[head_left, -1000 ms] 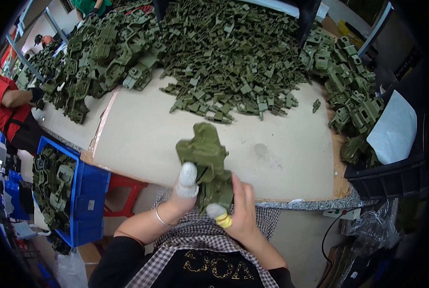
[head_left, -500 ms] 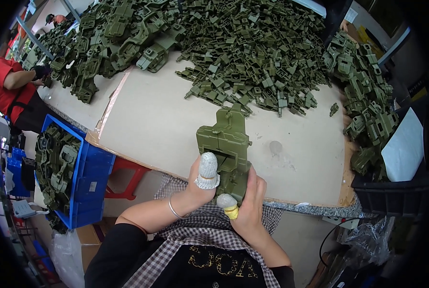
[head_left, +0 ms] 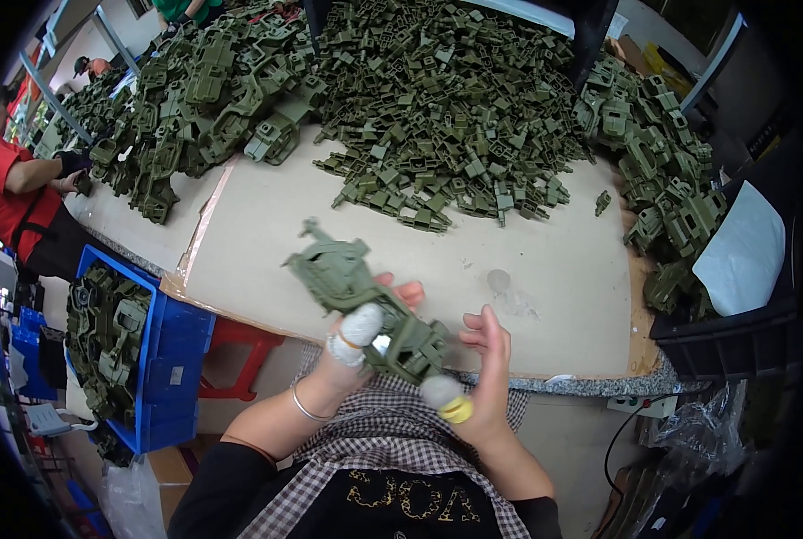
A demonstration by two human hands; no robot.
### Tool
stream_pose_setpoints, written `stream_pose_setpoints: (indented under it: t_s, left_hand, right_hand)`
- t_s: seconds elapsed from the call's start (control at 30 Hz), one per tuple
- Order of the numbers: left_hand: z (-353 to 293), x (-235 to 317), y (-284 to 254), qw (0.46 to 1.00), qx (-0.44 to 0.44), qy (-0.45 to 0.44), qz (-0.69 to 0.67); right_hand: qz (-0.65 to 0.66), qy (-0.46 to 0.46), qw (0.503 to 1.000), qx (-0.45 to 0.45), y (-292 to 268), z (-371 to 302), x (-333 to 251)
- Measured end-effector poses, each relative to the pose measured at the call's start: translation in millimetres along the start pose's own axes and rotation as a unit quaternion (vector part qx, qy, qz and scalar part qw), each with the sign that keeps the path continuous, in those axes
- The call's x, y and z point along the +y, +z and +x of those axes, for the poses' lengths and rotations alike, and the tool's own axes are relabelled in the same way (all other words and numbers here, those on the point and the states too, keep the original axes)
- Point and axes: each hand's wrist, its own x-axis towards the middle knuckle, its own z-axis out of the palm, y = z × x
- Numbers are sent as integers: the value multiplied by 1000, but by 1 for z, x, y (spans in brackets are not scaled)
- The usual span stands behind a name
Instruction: The person assembles toy parts by picking up plastic components from the workbench and fitting them together by hand.
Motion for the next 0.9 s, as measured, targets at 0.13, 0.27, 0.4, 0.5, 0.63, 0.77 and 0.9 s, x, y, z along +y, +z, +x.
stream_pose_setpoints:
  t_s: [0.13, 0.27, 0.4, 0.5, 0.63, 0.77, 0.9]
  left_hand:
    - [8, 6, 3, 992, -96, 63, 49]
    - [3, 20, 11, 989, -62, 4, 136]
    - [4, 81, 3, 829, -199, -366, 374]
    - [9, 92, 37, 787, -218, -17, 577]
    - [77, 72, 43, 616, -348, 62, 705]
    - [103, 65, 42, 613, -428, -206, 632]
    - [100, 60, 48, 604, -419, -158, 660]
  right_hand:
    - [336, 176, 924, -50, 11, -6, 15]
    - [378, 169, 906, -92, -3, 15, 18]
    - [251, 156, 951, -95, -31, 30, 42]
    - [150, 162, 963, -153, -39, 31, 41]
    - [-10, 63, 970, -234, -48, 46, 38]
    - [53, 115, 969, -213, -42, 41, 44]
    - [51, 86, 983, -154, -41, 32, 45]
